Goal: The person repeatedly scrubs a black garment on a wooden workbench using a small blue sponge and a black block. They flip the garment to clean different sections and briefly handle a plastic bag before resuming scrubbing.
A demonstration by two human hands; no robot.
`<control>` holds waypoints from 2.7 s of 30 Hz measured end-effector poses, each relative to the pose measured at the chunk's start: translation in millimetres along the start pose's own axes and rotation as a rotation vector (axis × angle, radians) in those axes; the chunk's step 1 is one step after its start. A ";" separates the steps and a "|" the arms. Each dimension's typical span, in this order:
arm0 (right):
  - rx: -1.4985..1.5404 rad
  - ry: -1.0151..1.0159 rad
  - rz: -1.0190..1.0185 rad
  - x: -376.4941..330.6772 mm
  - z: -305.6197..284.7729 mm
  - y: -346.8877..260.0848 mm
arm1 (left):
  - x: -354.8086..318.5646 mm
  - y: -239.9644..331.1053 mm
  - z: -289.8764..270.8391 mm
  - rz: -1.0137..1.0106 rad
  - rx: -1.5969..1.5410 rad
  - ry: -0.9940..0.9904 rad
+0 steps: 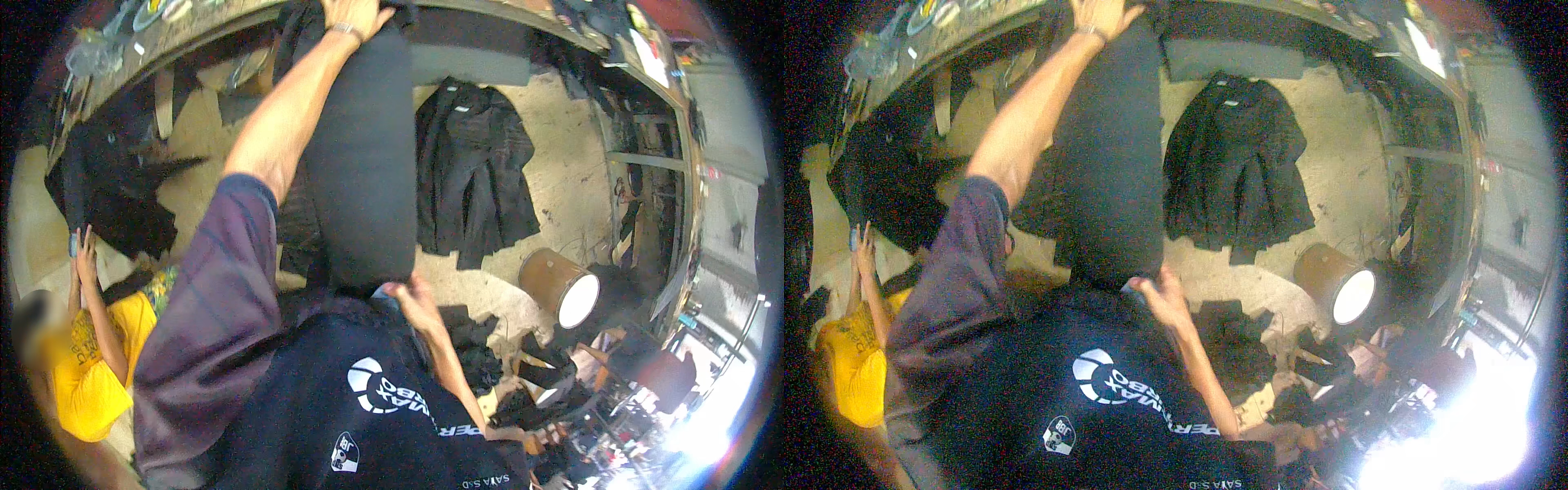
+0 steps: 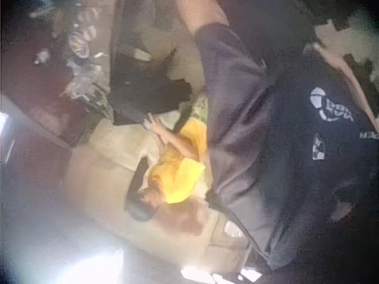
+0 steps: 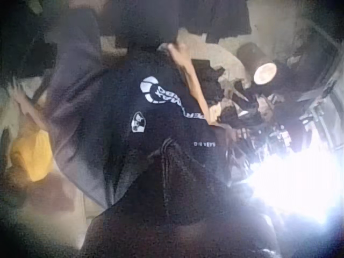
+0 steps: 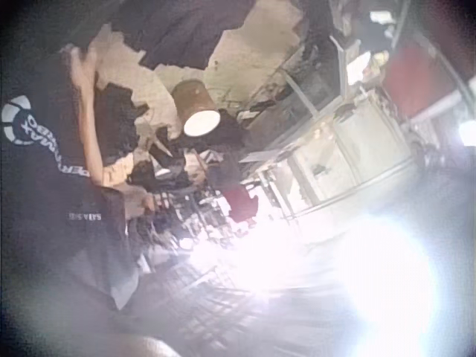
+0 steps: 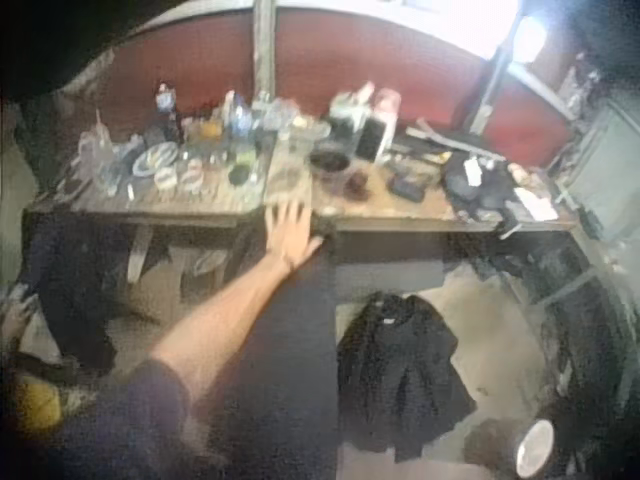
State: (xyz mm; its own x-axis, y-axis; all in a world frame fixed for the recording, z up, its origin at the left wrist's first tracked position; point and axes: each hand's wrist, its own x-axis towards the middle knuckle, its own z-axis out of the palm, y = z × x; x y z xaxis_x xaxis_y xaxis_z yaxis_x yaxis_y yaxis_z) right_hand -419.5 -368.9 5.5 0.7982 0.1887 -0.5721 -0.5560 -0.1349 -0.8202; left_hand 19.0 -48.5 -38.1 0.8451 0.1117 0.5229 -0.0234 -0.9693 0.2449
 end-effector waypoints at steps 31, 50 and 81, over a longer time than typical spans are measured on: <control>-0.510 0.436 0.089 -227.4 -112.5 198.2 | -115.8 148.0 -63.5 -0.286 0.176 -0.463; -0.663 -0.006 0.257 -281.9 -175.3 247.2 | -361.4 -68.9 -270.0 -0.549 -0.179 -0.163; -1.092 -0.202 -0.268 318.3 27.2 -234.2 | -143.9 -3.2 -97.4 -0.154 -0.183 -0.094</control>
State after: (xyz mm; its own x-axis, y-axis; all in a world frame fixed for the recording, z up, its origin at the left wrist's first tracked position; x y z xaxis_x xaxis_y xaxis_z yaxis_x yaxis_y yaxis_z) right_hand -41.6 -250.7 15.4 0.7541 0.4783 -0.4500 0.2042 -0.8220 -0.5316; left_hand -154.6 -40.2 -34.6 0.8918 0.2258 0.3921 0.0201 -0.8855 0.4641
